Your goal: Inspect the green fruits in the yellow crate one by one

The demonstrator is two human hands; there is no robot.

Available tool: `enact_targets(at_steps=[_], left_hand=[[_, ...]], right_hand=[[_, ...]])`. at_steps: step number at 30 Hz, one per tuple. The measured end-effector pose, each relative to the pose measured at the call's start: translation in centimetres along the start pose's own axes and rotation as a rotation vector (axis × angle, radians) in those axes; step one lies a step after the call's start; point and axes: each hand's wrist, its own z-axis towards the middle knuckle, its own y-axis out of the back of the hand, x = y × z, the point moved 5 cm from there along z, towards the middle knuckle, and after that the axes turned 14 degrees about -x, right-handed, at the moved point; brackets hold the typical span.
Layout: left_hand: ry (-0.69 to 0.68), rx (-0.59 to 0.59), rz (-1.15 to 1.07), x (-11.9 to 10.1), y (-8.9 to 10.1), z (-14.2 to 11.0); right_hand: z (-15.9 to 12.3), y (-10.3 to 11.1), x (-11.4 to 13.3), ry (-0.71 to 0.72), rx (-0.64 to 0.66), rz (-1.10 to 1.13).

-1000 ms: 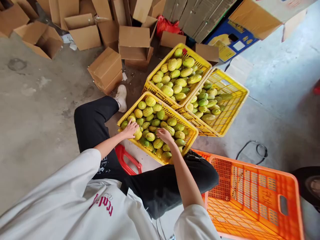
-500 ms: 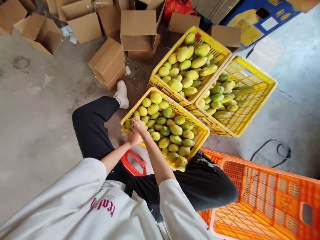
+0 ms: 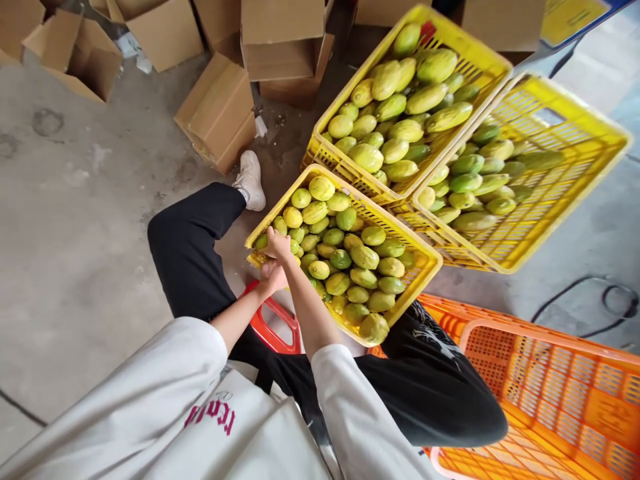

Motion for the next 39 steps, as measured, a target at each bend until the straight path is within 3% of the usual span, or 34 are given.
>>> enact_targets(at_steps=[5, 9, 14, 17, 25, 30, 36, 39], left_hand=[[0.055, -0.006, 0.048, -0.2, 1.1, -0.3], [0.081, -0.018, 0.029, -0.1, 1.1, -0.3], [0.093, -0.084, -0.013, -0.3, 1.4, -0.1], [0.09, -0.059, 0.013, -0.3, 1.1, -0.3], [0.093, -0.117, -0.05, -0.1, 0.5, -0.4], [0.126, -0.097, -0.055, -0.2, 0.6, -0.3], [0.098, -0.085, -0.056, -0.3, 0.9, -0.3], [0.098, -0.08, -0.054, -0.4, 1.3, -0.3]], right_hand=[[0.6, 0.6, -2.1, 0.1, -0.024, 0.164], [0.1, 1.6, -2.8, 0.101, -0.081, 0.2], [0.6, 5.4, -5.5, -0.017, -0.432, 0.054], [1.7, 6.9, -6.9, -0.021, -0.523, -0.024], [2.4, 6.7, -9.8, 0.181, -0.441, -0.063], [2.8, 6.6, -10.9, 0.206, -0.378, -0.037], [1.6, 8.4, -14.8, 0.071, -0.431, 0.047], [0.5, 8.3, -15.4, -0.053, -0.45, -0.001]])
